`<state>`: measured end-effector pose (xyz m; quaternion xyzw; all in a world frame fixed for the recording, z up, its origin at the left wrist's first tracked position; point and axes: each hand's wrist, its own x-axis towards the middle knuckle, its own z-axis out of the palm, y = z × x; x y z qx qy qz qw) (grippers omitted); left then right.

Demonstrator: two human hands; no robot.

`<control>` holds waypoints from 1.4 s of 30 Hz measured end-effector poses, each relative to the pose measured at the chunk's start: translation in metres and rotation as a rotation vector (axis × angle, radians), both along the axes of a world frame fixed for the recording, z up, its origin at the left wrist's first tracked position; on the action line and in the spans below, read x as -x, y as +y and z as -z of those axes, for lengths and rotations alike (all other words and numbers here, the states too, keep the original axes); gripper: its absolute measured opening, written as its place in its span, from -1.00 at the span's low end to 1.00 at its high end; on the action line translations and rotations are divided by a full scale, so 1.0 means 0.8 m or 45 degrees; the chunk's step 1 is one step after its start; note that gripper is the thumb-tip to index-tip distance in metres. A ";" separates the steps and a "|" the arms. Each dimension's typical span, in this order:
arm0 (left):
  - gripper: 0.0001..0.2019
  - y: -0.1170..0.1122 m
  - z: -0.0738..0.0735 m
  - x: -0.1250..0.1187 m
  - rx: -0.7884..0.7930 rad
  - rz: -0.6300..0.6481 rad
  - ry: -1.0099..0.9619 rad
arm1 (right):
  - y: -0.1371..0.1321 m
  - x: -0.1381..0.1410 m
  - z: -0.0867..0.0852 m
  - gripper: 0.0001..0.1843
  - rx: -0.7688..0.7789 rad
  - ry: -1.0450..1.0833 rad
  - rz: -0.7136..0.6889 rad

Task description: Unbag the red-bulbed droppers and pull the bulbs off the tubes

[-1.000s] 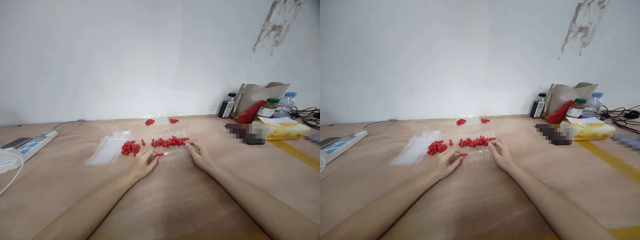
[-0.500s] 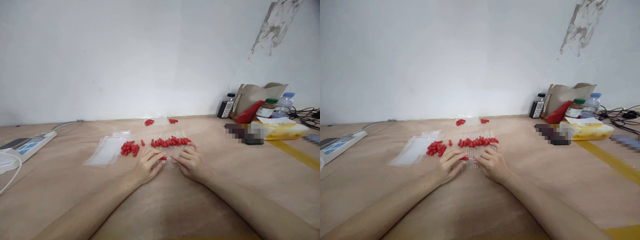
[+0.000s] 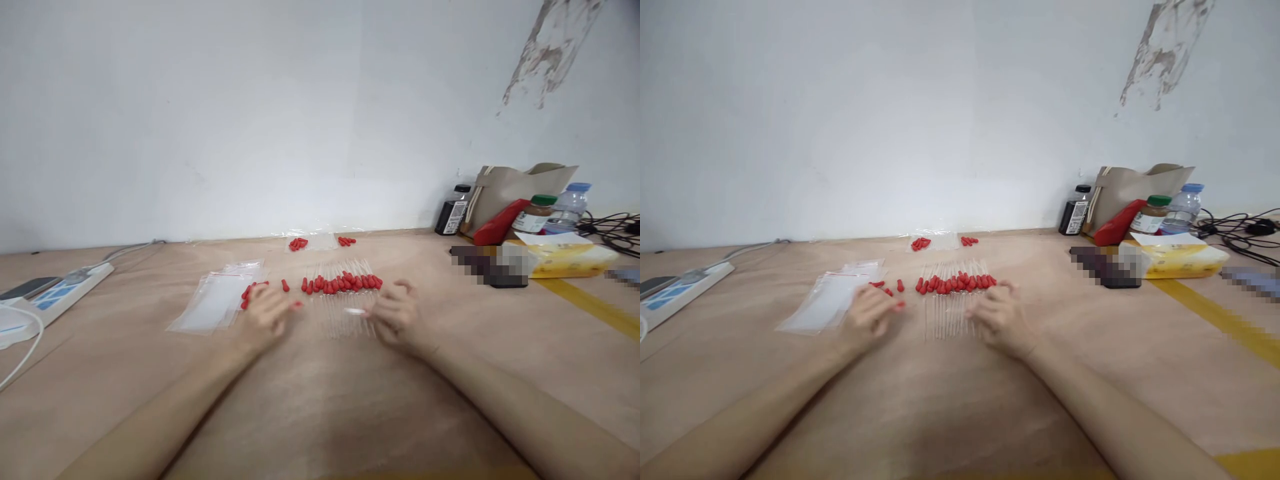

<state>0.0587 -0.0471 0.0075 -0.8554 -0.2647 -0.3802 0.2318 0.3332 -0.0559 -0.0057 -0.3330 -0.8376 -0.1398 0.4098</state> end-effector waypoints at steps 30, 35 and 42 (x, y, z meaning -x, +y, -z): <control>-0.68 0.057 -0.043 0.061 0.777 -0.571 -0.880 | 0.035 -0.038 0.009 -0.78 1.130 0.126 0.823; -0.67 0.055 -0.043 0.059 0.813 -0.562 -0.833 | 0.029 -0.032 0.009 -0.81 1.094 0.160 0.713; -0.70 0.056 -0.041 0.059 0.813 -0.567 -0.775 | 0.026 -0.027 0.013 -0.80 1.111 0.250 0.616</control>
